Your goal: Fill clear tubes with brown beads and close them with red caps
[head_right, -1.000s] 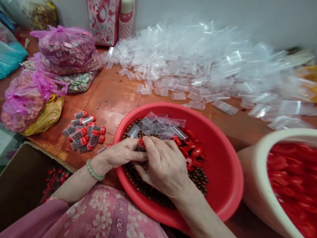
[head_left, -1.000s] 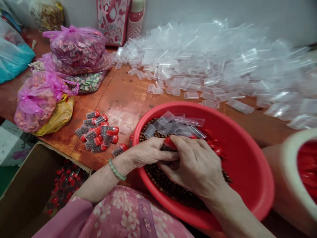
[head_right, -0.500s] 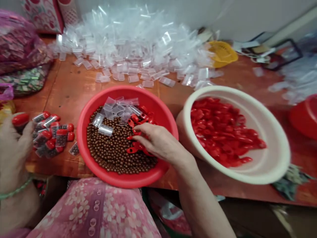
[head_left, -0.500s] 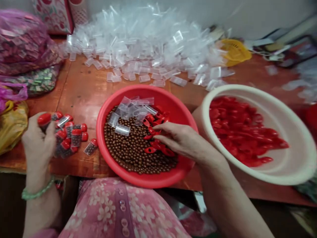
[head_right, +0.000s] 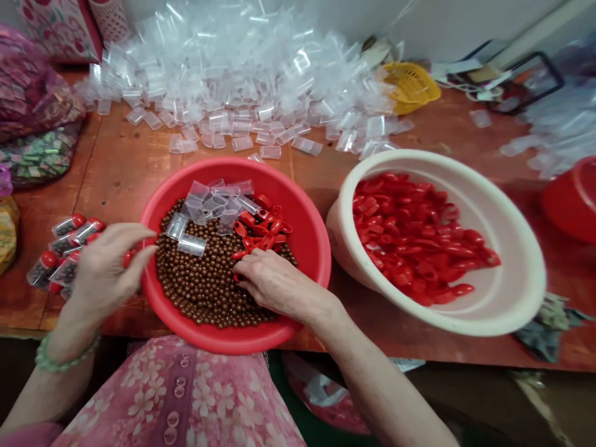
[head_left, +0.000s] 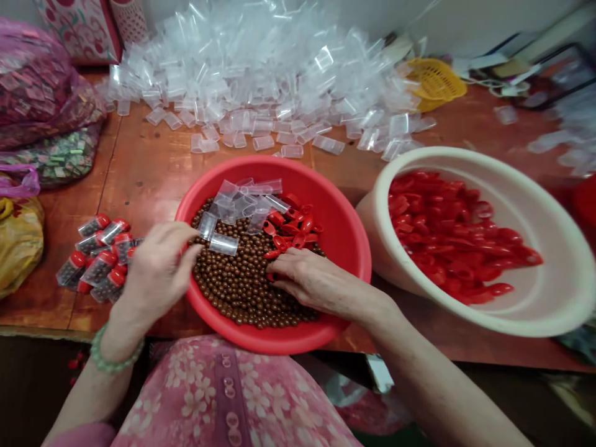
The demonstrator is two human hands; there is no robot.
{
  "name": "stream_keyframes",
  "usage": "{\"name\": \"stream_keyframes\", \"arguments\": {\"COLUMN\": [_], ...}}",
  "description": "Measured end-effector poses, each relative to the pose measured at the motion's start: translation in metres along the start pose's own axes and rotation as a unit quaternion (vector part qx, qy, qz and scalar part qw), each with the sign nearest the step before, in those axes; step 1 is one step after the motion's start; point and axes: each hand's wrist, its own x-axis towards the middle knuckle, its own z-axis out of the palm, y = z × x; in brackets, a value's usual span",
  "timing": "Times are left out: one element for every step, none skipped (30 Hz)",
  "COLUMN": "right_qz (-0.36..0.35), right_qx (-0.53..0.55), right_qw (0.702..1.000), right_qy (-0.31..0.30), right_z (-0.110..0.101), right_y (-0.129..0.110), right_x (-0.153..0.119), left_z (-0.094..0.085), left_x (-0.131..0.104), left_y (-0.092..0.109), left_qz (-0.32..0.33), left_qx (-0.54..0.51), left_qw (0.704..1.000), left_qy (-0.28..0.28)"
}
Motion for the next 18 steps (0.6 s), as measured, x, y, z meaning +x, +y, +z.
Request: {"name": "stream_keyframes", "arguments": {"right_qz": [0.011,0.026,0.047,0.071,0.094,0.114,0.131,0.143,0.148,0.145,0.135,0.119,0.095,0.07,0.047,0.033,0.028,0.028], "right_qx": [-0.014,-0.036,-0.066,-0.099,-0.129,-0.154,-0.171,-0.18,-0.179,-0.165,-0.139,-0.097,-0.042,0.02,0.082,0.138,0.186,0.224], "right_qw": [1.0,0.999,0.997,0.993,0.987,0.981,0.976,0.973,0.972,0.974,0.978,0.984,0.989,0.99,0.987,0.981,0.975,0.968], "right_qy": [0.003,0.006,0.009,0.01,0.01,0.012,0.017,0.026,0.039,0.056,0.073,0.091,0.106,0.12,0.128,0.128,0.121,0.106], "right_z": [0.0,0.001,0.001,0.001,0.0,0.0,-0.001,-0.003,-0.004,-0.006,-0.008,-0.011,-0.013,-0.016,-0.019,-0.022,-0.025,-0.027], "right_y": [0.001,0.003,0.005,0.007,0.009,0.01,0.01,0.01,0.009,0.007,0.005,0.002,-0.001,-0.004,-0.006,-0.008,-0.009,-0.009], "right_x": [0.0,0.001,0.001,0.001,0.0,0.0,0.001,0.001,0.003,0.005,0.007,0.011,0.014,0.018,0.022,0.026,0.03,0.033], "left_z": [0.009,0.017,0.025,0.033,0.039,0.045,0.05,0.053,0.055,0.056,0.056,0.055,0.053,0.052,0.05,0.049,0.048,0.048], "left_x": [0.008,0.015,0.021,0.026,0.029,0.031,0.033,0.034,0.034,0.035,0.035,0.035,0.035,0.035,0.034,0.032,0.029,0.026], "left_y": [0.007,0.011,0.014,0.015,0.014,0.013,0.011,0.009,0.007,0.006,0.006,0.006,0.007,0.009,0.011,0.013,0.015,0.018], "left_qz": [0.045,0.081,0.106,0.124,0.137,0.146,0.152,0.156,0.159,0.16,0.159,0.156,0.153,0.151,0.153,0.158,0.166,0.174], "left_qx": [0.0,0.017,0.045,0.077,0.108,0.136,0.157,0.171,0.178,0.18,0.178,0.173,0.166,0.161,0.155,0.15,0.144,0.139], "left_qw": [0.997,0.991,0.981,0.97,0.959,0.949,0.942,0.938,0.937,0.936,0.936,0.937,0.939,0.94,0.941,0.942,0.942,0.943], "left_qy": [-0.056,-0.109,-0.156,-0.196,-0.224,-0.243,-0.253,-0.256,-0.256,-0.257,-0.258,-0.259,-0.26,-0.261,-0.26,-0.256,-0.252,-0.247]}}
